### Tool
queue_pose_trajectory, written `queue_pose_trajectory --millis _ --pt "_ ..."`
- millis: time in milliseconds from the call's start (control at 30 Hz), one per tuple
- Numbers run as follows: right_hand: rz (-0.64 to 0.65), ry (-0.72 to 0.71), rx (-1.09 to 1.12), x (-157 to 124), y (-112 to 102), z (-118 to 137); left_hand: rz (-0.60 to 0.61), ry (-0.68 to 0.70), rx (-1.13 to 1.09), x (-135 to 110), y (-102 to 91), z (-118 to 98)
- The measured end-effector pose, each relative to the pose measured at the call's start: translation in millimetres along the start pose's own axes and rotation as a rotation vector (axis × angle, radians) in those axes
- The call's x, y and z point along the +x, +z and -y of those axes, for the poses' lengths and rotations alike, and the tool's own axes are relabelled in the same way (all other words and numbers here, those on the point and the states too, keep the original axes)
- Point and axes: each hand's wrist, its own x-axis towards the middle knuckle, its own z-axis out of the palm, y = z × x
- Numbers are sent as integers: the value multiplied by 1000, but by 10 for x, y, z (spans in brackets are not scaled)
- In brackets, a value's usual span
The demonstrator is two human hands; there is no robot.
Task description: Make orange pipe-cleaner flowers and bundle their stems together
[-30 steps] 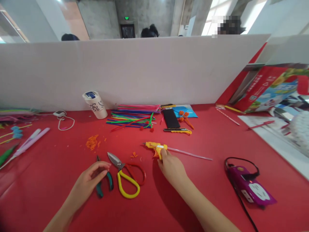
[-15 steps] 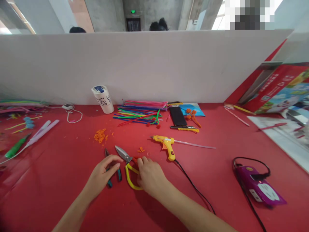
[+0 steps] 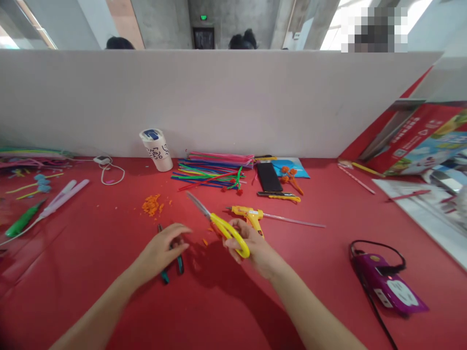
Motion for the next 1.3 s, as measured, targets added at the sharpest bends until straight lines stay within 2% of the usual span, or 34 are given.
queue_pose_trajectory --millis 67,200,333,567,733,800,900,1067,1133,1200,1300 --pt "-75 -10 152 -89 -63 63 68 52 45 188 139 29" --pt "-167 -19 185 -220 -135 62 135 124 137 568 383 112" --pt "-165 3 182 -289 -201 -53 171 195 212 800 438 109" --pt "-137 -5 198 -266 -265 -188 219 284 371 827 494 -1" --pt "-142 -7 184 -218 -288 -229 188 235 438 769 637 -80" --pt "-148 -10 177 -216 -315 -241 157 203 429 753 634 -87" --pt "-181 -1 173 -246 -363 -218 78 137 386 759 439 -2" --pt "-159 57 100 -261 -390 -175 -203 -101 321 864 -304 407" --pt "-117 37 49 -216 -371 -204 -263 -176 308 924 -545 558" --pt "-100 -24 -58 -167 -330 -238 -283 -215 301 990 -661 634" --pt "-95 -93 -410 -149 -231 -259 -254 -228 302 1111 -649 625"
